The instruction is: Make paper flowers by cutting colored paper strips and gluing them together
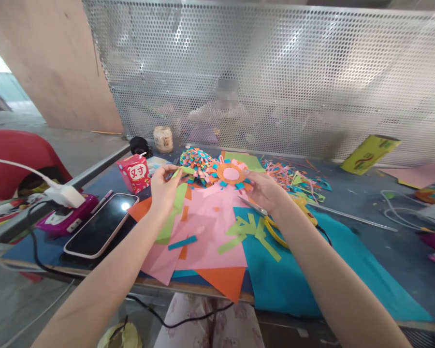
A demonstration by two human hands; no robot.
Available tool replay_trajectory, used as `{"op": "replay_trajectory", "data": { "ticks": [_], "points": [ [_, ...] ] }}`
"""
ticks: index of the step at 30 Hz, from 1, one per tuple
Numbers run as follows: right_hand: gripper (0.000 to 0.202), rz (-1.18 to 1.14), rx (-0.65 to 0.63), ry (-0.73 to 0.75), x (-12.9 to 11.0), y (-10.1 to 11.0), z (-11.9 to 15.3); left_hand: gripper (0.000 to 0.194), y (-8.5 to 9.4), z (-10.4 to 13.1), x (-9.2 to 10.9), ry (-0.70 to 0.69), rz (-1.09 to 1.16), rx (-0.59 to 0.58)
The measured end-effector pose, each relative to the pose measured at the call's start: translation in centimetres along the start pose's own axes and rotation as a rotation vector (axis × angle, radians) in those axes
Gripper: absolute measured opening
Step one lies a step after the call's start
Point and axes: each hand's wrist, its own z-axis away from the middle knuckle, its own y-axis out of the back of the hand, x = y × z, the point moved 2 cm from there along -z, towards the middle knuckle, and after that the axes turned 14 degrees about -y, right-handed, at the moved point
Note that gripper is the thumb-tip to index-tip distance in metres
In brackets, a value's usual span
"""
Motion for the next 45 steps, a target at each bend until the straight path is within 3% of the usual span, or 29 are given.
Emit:
{"op": "replay_trajectory", "data": {
  "ticks": [5,11,16,19,23,28,36,45],
  "points": [
    [0.023,0.09,-0.015,0.046,-0.2,-0.1,0.5,0.022,0.0,0.0,0.0,0.006,-0.005,0.001],
    [0.037,0.15,-0.122,0.037,-0.2,-0.2,1.7,0.027,-0.1,0.0,-0.2,0.048,0.013,-0.026],
    [0.031,0.355,-0.148,0.186,1.0,0.4,2.8,0.028,-0.9,1.3,-0.1,0.057,-0.024,-0.211],
    [0.026,0.462,-0.196,0.226,1.4,0.5,3.2,0.025,-1.4,2.3,0.8,0.024,-0.034,-0.309],
    [0.019,0.521,-0.293,0.284,1.4,0.2,3.6,0.023,-1.8,3.1,2.6,-0.033,-0.021,-0.342],
    [0.019,0.517,-0.23,0.269,1.4,0.4,3.6,0.02,-2.0,3.7,4.0,-0.084,-0.06,-0.407],
    [0.019,0.511,-0.248,0.241,1.5,0.5,3.5,0.016,-1.8,4.2,4.5,-0.148,-0.141,-0.45],
    [0.022,0.513,-0.241,0.231,1.8,1.0,3.3,0.021,-1.8,4.1,4.5,-0.036,-0.071,-0.4]
  ]
}}
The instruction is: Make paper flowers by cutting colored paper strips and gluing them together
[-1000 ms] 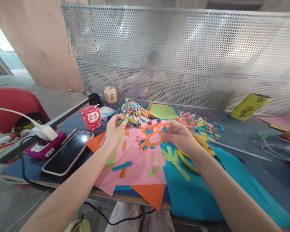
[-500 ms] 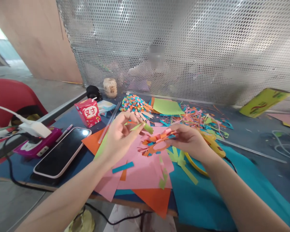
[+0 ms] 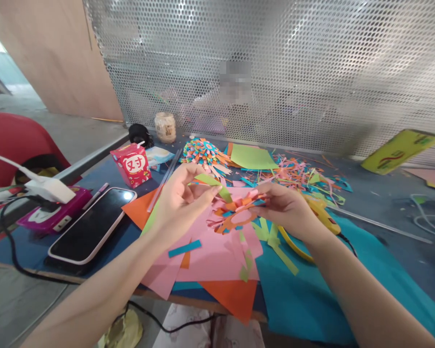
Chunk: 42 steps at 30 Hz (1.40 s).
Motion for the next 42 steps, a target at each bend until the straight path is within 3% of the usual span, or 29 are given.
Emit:
{"op": "replay_trajectory", "data": {
  "ticks": [13,20,28,34,38,42],
  "points": [
    [0.022,-0.043,-0.002,-0.05,-0.7,-0.4,0.1,0.019,-0.3,0.2,0.2,-0.004,0.027,-0.057],
    [0.02,-0.007,0.006,0.011,-0.7,-0.2,0.2,0.023,-0.2,0.4,-0.1,0.062,0.085,-0.092],
    [0.021,-0.017,-0.04,0.044,-0.7,-0.3,0.2,0.017,-0.2,0.1,0.2,-0.007,0.063,-0.158],
    [0.021,0.061,-0.002,0.092,-0.5,-0.1,0.2,0.018,-0.1,0.0,0.0,-0.019,0.024,-0.126],
    [0.016,0.249,0.098,0.204,-0.5,0.0,0.5,0.022,-0.1,-0.2,0.1,-0.007,0.061,-0.116],
    [0.017,0.631,0.275,0.513,-1.4,-0.1,1.3,0.033,0.2,-0.4,0.5,-0.146,0.078,-0.105]
  ]
}}
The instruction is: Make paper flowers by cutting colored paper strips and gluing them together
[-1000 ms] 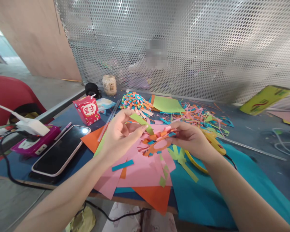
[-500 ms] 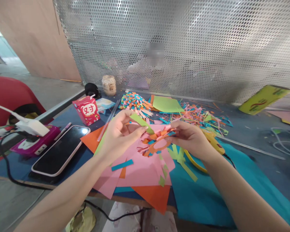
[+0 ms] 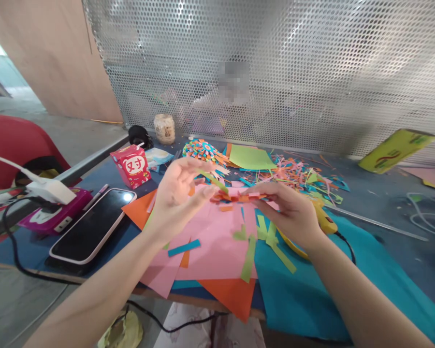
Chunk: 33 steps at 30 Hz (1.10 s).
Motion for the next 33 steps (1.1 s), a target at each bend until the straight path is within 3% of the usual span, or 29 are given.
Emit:
{"op": "replay_trajectory", "data": {
  "ticks": [4,8,11,14,17,21,27,33],
  "points": [
    [0.025,0.312,0.141,0.418,-1.4,0.5,0.4,0.055,0.5,0.1,-0.2,0.0,-0.062,0.015],
    [0.013,0.606,0.27,0.704,-2.7,0.5,0.8,0.048,0.7,0.2,-0.8,0.193,0.035,-0.079],
    [0.008,0.727,0.328,0.833,-3.6,0.5,1.1,0.036,0.8,-0.1,-1.0,0.335,0.093,-0.072],
    [0.006,0.824,0.332,0.886,-4.1,0.4,1.3,0.023,0.8,-0.3,-1.1,0.508,0.001,-0.111],
    [0.007,0.881,0.305,0.915,-4.2,0.2,1.5,0.025,0.4,0.0,-1.2,0.64,-0.017,-0.208],
    [0.013,0.914,0.261,0.928,-3.9,0.0,1.8,0.027,0.3,0.5,-1.8,0.659,0.0,-0.229],
    [0.014,0.917,0.268,0.924,-3.9,0.1,1.8,0.022,0.3,0.3,-1.5,0.573,-0.025,-0.256],
    [0.008,0.956,0.205,0.939,-4.2,0.1,1.9,0.019,0.0,0.1,-1.0,0.702,-0.057,-0.225]
  ]
}}
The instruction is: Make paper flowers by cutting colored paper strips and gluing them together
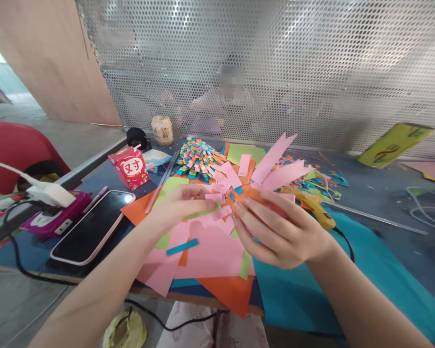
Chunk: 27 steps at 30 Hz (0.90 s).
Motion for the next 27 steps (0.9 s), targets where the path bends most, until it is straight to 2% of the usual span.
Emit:
{"op": "replay_trajectory", "data": {
  "ticks": [4,9,13,17,20,22,27],
  "points": [
    [0.008,-0.061,-0.013,-0.025,-0.1,0.2,0.0,0.023,0.2,-0.1,0.2,0.029,-0.083,0.026],
    [0.01,0.047,-0.012,0.01,-0.1,0.2,0.0,0.018,0.6,0.0,-0.1,0.013,-0.11,-0.05],
    [0.011,0.068,-0.013,0.014,-0.1,0.3,-0.1,0.016,0.9,0.0,-0.5,-0.025,-0.066,-0.067],
    [0.013,0.037,-0.013,0.01,0.0,0.3,-0.2,0.019,0.9,-0.1,-0.3,0.005,-0.054,-0.072],
    [0.012,0.032,-0.018,0.014,0.0,0.4,-0.2,0.023,1.0,0.0,0.1,0.008,-0.133,-0.053],
    [0.012,0.03,-0.019,0.018,0.0,0.4,-0.2,0.025,1.0,0.0,0.3,-0.006,-0.176,-0.084],
    [0.01,-0.066,-0.021,-0.042,0.1,0.6,-0.2,0.02,1.4,-0.1,0.1,-0.032,-0.193,-0.088]
  ]
}}
